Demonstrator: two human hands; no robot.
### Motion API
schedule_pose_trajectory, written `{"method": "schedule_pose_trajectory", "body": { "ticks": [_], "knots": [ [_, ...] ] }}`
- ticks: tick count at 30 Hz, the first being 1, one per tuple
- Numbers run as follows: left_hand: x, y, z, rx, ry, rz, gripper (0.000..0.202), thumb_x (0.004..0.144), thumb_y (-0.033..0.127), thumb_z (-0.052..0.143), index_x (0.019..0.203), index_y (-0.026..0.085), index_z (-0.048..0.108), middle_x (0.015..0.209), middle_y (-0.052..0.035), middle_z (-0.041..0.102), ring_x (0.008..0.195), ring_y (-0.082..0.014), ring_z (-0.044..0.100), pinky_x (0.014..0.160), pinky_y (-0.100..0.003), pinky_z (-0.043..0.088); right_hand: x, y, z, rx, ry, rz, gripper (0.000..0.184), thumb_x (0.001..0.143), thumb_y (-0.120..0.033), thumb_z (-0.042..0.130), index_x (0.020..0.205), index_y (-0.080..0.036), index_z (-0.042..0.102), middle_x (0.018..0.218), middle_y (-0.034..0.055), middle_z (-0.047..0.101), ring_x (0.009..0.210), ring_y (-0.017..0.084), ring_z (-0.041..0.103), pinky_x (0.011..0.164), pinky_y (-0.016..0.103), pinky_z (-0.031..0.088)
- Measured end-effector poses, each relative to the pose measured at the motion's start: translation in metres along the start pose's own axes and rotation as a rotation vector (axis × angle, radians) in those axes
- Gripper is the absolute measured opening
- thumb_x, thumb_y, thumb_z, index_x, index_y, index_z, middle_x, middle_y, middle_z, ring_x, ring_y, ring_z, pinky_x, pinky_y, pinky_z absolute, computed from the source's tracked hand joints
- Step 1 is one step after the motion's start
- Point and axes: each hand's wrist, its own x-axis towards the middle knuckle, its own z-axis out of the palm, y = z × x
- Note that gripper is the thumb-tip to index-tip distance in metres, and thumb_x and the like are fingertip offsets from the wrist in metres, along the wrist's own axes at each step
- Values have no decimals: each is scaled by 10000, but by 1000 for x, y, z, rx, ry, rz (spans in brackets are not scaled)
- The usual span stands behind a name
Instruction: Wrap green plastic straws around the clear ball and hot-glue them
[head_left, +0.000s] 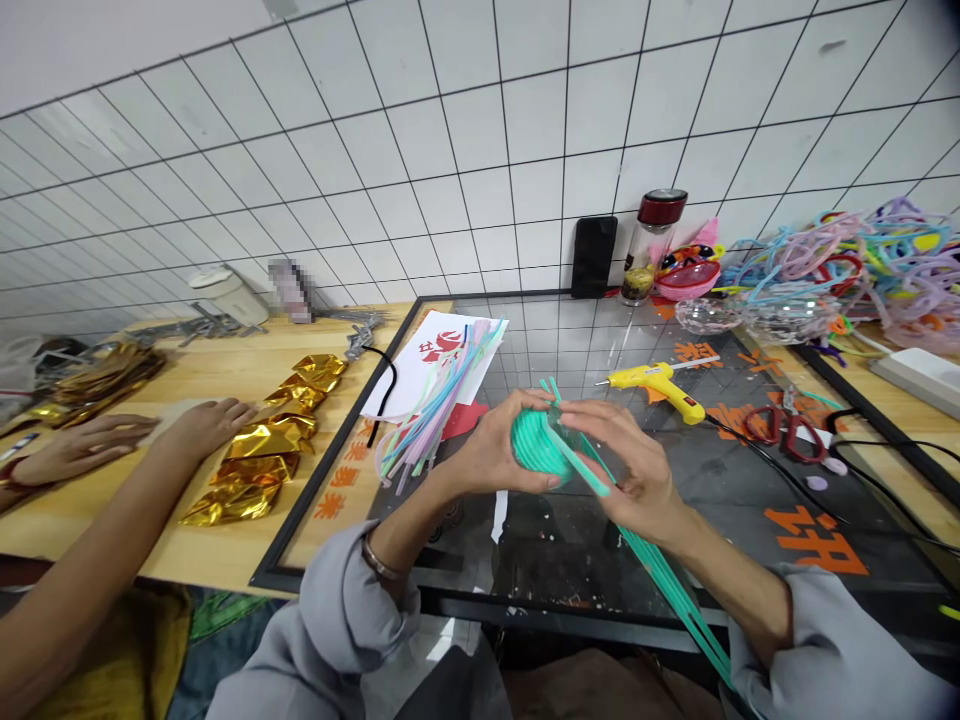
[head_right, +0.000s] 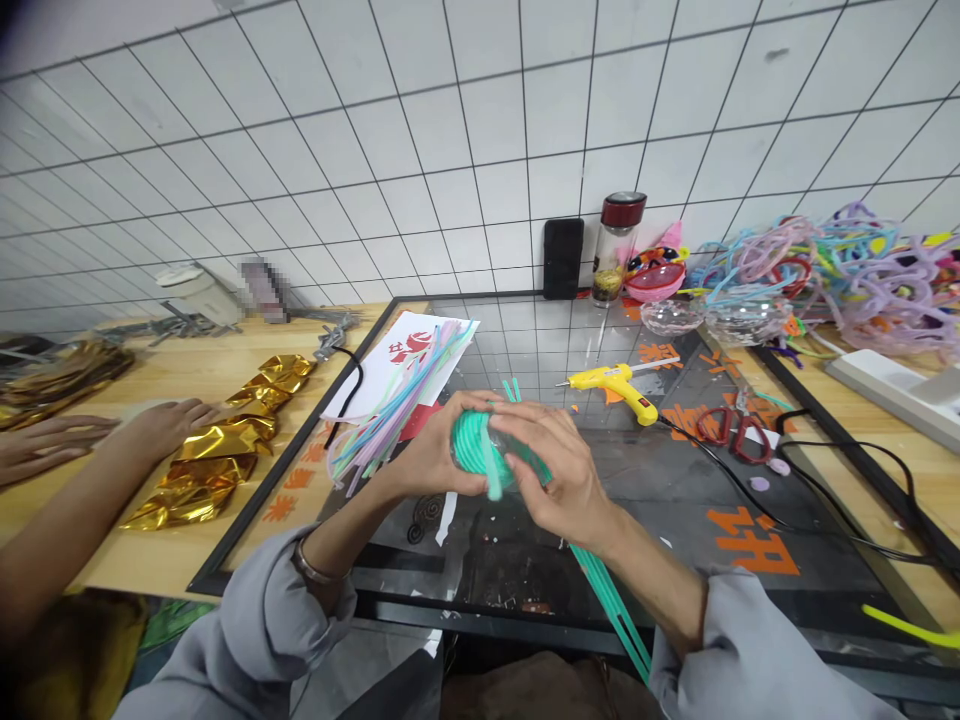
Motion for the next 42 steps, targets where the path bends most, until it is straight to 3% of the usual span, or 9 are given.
{"method": "schedule_pose_trajectory", "body": {
  "ticks": [6, 13, 20, 25, 31, 42],
  "knots": [
    [0, 2, -3, -155, 0, -59, 743, 582, 325, 912, 1175, 218, 478, 1356, -140, 548, 1351, -341, 499, 1143, -517, 370, -2, 5, -2, 27, 85, 149, 339, 904, -190, 613, 1239, -241, 625, 1185, 92, 669, 1133, 244, 625, 969, 431, 524],
    [0, 6, -7, -163, -67, -126, 733, 579, 323, 911, 1177, 223, 498, 1339, -126, 559, 1318, -338, 519, 1119, -502, 397, -3, 5, -2, 54, 58, 162, 316, 905, -176, 626, 1212, -247, 630, 1105, 69, 661, 1054, 220, 619, 916, 399, 524],
    [-1, 15, -4, -21, -98, -112, 714, 572, 304, 893, 1155, 223, 489, 1295, -104, 589, 1240, -318, 577, 1046, -466, 458, -3, 3, 1, -26, 14, 18, 414, 854, -163, 689, 1254, -235, 612, 1127, 95, 643, 1050, 248, 620, 887, 447, 508],
    [-3, 19, -1, 5, -108, -101, 727, 561, 277, 893, 1156, 211, 481, 1285, -114, 588, 1212, -316, 595, 1008, -439, 478, -4, 4, 4, -92, 20, -96, 256, 868, -92, 635, 1080, -223, 696, 1122, 100, 663, 1061, 251, 619, 876, 440, 500],
    [-2, 20, 0, 0, -112, -70, 725, 560, 293, 891, 1167, 218, 503, 1310, -123, 596, 1287, -341, 558, 1078, -467, 440, 0, 1, -1, -49, -2, -76, 199, 896, -74, 598, 1006, -216, 684, 947, 52, 740, 976, 224, 652, 878, 429, 489],
    [-2, 20, -1, 4, -116, -88, 739, 553, 286, 896, 1175, 220, 503, 1335, -136, 583, 1301, -336, 555, 1080, -477, 439, -3, 6, 2, -169, -16, -178, 198, 895, -62, 563, 943, -203, 694, 939, 48, 780, 1000, 229, 668, 885, 416, 451]
  ]
}}
